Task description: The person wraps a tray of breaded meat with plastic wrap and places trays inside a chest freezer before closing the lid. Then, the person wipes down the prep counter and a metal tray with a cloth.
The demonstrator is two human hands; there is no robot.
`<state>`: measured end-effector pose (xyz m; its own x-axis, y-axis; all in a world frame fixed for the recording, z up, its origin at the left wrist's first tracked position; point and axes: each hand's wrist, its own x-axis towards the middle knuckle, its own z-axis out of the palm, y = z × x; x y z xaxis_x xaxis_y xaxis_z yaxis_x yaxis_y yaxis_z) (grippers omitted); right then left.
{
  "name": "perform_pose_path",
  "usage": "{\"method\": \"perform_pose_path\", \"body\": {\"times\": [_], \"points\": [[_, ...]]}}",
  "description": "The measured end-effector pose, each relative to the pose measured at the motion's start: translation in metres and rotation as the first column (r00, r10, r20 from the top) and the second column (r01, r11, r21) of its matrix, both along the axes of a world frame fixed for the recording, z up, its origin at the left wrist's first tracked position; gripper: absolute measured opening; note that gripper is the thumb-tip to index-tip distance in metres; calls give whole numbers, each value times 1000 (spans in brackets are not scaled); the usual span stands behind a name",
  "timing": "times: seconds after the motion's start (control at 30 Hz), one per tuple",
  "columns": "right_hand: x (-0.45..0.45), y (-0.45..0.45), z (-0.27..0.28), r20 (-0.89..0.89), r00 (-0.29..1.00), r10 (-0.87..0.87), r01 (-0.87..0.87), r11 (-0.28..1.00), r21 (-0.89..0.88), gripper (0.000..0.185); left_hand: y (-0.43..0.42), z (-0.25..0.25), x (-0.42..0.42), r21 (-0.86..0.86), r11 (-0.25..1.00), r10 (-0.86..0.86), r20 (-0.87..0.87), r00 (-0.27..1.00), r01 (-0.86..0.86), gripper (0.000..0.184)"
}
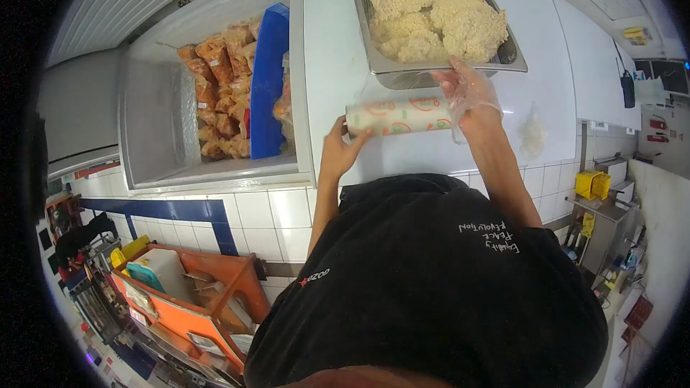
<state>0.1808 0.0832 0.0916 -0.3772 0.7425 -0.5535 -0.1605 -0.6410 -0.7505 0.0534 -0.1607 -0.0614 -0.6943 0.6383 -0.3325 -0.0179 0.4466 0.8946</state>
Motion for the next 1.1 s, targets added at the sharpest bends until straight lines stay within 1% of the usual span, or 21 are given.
{"method": "perform_pose_path", "body": {"times": [0.1,0.17,0.2,0.27,0.3,0.37,0.4,0.43,0.47,0.5,0.53,0.57,0.63,0.67,0.7,0.77,0.8,0.87,1.0,1.07,1.1], "points": [[-1,-4,10,33,999,-3,1,999,49,24,-5,-27,12,370,928,29,-198,980,48,50],[3,-2,5,14,1000,6,-6,999,38,27,-4,-43,11,228,958,-108,-277,955,175,43],[5,-3,7,16,1000,13,-14,999,40,27,3,-43,17,231,958,-101,-275,956,167,43],[6,-7,13,-27,999,36,-35,999,42,25,27,-40,33,120,984,153,-230,961,-129,41],[5,-7,16,-28,999,37,-35,998,45,25,39,-38,31,123,984,155,-231,961,-129,41],[5,-8,22,38,999,9,-9,1000,12,22,63,-37,20,233,918,359,-152,921,-320,39],[7,-8,22,40,999,1,-2,1000,14,22,69,-38,10,198,928,326,-23,945,-316,36],[8,-7,23,92,996,-8,6,1000,20,21,65,-41,-2,207,928,320,-23,947,-309,36],[8,-4,24,142,990,-20,16,999,33,21,59,-50,-20,301,859,196,553,810,-414,37],[9,-3,24,137,990,-36,31,999,44,21,53,-56,-36,298,790,-74,913,400,-535,38],[12,-4,22,173,984,-32,27,999,36,21,50,-58,-47,374,818,-175,886,430,-437,50],[13,-4,20,209,978,-24,19,999,26,22,60,-63,-49,381,821,-187,883,432,-425,50],[12,-5,17,257,965,-53,44,998,42,23,85,-74,-41,251,901,-5,822,570,-354,38],[13,-7,13,305,950,-71,57,997,56,24,95,-49,-37,265,813,62,847,529,-519,34],[16,-9,9,298,951,-88,74,996,57,24,100,-52,-39,271,820,51,843,536,-503,34],[20,-10,8,327,940,-94,54,990,129,26,116,-51,-43,232,816,213,730,649,-529,32],[21,-11,10,323,940,-111,72,989,131,26,121,-47,-42,236,825,200,728,655,-514,32],[22,-17,12,333,937,-105,52,985,166,28,120,-43,-37,277,782,247,685,685,-559,32],[30,-16,-1,301,943,-140,87,979,183,30,114,-67,-43,295,832,147,700,699,-470,35],[26,-17,-2,297,935,-193,141,972,189,33,112,-77,-51,234,871,66,814,577,-431,40],[34,-14,-12,300,933,-201,154,973,173,33,111,-80,-54,221,881,72,812,579,-419,40]]}}
